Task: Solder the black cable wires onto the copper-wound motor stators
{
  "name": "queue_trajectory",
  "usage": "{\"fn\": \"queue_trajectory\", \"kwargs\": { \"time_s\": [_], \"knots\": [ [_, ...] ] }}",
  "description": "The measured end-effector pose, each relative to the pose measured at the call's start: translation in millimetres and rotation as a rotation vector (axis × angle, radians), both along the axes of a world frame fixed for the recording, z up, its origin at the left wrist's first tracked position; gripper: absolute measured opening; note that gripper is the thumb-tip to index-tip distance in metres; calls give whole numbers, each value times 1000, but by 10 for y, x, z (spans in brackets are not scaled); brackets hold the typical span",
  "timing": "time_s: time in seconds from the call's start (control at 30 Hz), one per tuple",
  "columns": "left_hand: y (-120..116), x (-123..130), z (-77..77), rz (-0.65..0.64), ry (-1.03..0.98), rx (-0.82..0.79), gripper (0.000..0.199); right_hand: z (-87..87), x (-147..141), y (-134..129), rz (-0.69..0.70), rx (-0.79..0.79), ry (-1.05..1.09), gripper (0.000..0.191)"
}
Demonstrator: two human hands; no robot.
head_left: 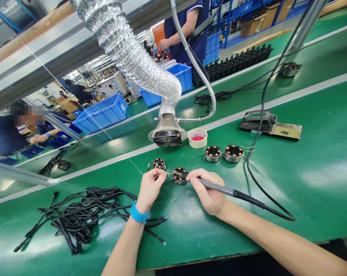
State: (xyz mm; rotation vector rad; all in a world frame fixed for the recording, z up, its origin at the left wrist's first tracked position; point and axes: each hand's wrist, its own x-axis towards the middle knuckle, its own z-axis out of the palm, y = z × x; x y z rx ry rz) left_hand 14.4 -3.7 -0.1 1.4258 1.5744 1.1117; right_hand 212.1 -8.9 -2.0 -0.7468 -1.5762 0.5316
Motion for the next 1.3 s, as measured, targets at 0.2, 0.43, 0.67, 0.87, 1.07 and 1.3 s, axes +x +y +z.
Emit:
{"fn": "queue_trajectory", "kwargs": {
  "time_s": [0.2,0.43,0.67,0.87,1.07,1.3],
  "knots": [
    [-2,-2,-4,1,2,3,18,1,-3,-2,10,5,9,17],
    [4,-2,1,-5,2,2,18,20,2,-10,3,10,5,17],
    [-1,-10,-14,-11,-5,-4,20,24,-1,-9,4,8,5,18],
    [-12,-4,-7,-13,-12,-18,20,1,-1,-4,7,22,8,17],
    [-6,-3,-9,-6,-16,-13,20,-39,-3,8,27,12,5,15],
    [-4,4,2,-6,-19,-21,20,-124,-58,34,26,-2,-70,13]
  ]
}}
